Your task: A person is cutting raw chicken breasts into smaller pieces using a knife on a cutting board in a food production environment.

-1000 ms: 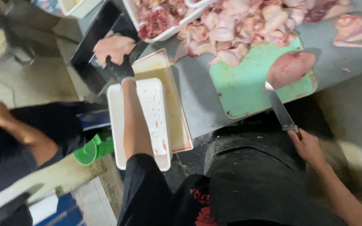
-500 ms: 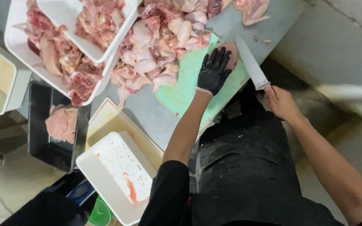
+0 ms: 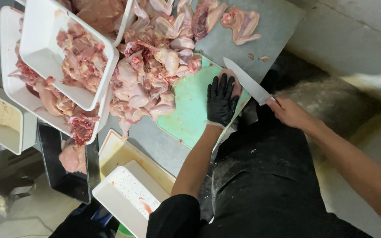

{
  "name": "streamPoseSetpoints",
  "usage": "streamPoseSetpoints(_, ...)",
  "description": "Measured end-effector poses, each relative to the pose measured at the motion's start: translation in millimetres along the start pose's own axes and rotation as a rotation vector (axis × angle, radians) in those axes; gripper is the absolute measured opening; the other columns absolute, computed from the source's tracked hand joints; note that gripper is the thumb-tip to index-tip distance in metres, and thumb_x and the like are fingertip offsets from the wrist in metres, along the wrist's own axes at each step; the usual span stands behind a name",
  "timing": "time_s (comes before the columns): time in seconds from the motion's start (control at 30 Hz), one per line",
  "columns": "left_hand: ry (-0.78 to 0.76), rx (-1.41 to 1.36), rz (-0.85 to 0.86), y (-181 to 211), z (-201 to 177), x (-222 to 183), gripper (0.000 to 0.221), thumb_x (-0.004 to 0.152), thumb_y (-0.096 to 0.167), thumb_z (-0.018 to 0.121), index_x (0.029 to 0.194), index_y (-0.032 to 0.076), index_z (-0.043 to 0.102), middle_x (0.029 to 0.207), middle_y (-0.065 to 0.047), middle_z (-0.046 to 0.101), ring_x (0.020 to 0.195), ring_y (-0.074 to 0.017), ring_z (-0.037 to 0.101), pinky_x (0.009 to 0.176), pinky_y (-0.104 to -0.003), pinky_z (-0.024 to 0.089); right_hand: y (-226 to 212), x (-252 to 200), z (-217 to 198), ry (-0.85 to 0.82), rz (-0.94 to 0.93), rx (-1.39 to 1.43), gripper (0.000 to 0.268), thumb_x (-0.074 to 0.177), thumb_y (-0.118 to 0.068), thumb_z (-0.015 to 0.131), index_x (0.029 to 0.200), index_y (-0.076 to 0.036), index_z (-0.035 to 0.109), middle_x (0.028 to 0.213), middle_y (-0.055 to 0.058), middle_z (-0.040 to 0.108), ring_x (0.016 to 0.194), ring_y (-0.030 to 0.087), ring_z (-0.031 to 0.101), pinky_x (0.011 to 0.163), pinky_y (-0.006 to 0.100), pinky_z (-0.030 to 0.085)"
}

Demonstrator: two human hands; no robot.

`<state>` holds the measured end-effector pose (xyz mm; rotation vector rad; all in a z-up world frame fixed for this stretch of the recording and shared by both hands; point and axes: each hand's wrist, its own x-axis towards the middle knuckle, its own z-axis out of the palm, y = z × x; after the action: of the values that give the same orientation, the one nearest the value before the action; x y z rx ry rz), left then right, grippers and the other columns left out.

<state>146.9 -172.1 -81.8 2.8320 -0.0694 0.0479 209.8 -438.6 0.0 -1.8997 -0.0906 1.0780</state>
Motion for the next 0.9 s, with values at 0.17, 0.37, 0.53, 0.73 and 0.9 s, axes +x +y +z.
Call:
streamPoseSetpoints(0.17, 0.006, -0.018, -0.043, -1.7, 5.0, -0.8, 0.074, 0.103, 0.052, 0.053, 0.168, 0.026, 0.03, 0.175, -0.009, 0.029, 0.161, -0.0417, 0.026, 0.129, -0.058, 0.025, -22.7, 75.4, 17.2, 0.016, -0.078, -0.101, 0.059, 0.114, -0.046, 0.054, 0.078, 0.001, 0.054, 0.057, 0.017, 0.06, 0.054, 0.03, 0.056, 0.055, 0.043, 0.046)
streamPoseSetpoints(0.37, -0.014, -0.012, -0.067, -2.2, 4.0, 3.0, 0.074, 0.099, 0.055, 0.058, 0.166, 0.033, 0.034, 0.175, -0.007, 0.029, 0.16, -0.0457, 0.027, 0.129, -0.061, 0.026, -44.5, 46.8, 31.4, 0.032, -0.034, -0.146, 0.06, 0.116, -0.049, 0.047, 0.077, -0.004, 0.051, 0.057, 0.011, 0.059, 0.052, 0.023, 0.056, 0.051, 0.034, 0.045)
streamPoseSetpoints(0.53, -0.045, 0.022, -0.037, -0.5, 1.9, -3.0, 0.074, 0.099, 0.056, 0.06, 0.165, 0.036, 0.035, 0.177, -0.003, 0.027, 0.161, -0.0455, 0.027, 0.13, -0.062, 0.026, -32.3, 15.8, 33.2, -0.081, 0.059, -0.101, 0.06, 0.114, -0.05, 0.047, 0.077, -0.005, 0.054, 0.063, 0.01, 0.062, 0.06, 0.022, 0.057, 0.055, 0.033, 0.046)
streamPoseSetpoints(0.73, -0.036, 0.037, -0.007, -2.8, 5.3, -10.1, 0.075, 0.098, 0.056, 0.06, 0.165, 0.035, 0.035, 0.176, -0.004, 0.027, 0.161, -0.0463, 0.027, 0.129, -0.063, 0.026, -23.4, -18.3, 34.3, -0.162, 0.154, -0.081, 0.057, 0.113, -0.05, 0.046, 0.084, -0.004, 0.06, 0.075, 0.014, 0.072, 0.071, 0.023, 0.064, 0.063, 0.035, 0.052)
streamPoseSetpoints(0.9, 0.009, 0.06, 0.006, -1.0, 2.4, -10.1, 0.083, 0.092, 0.058, 0.067, 0.165, 0.033, 0.036, 0.175, -0.005, 0.03, 0.16, -0.0453, 0.029, 0.128, -0.063, 0.027, -19.4, -42.8, 32.7, -0.203, 0.132, -0.097, 0.057, 0.113, -0.051, 0.044, 0.076, -0.008, 0.054, 0.065, 0.006, 0.063, 0.063, 0.019, 0.056, 0.057, 0.031, 0.046)
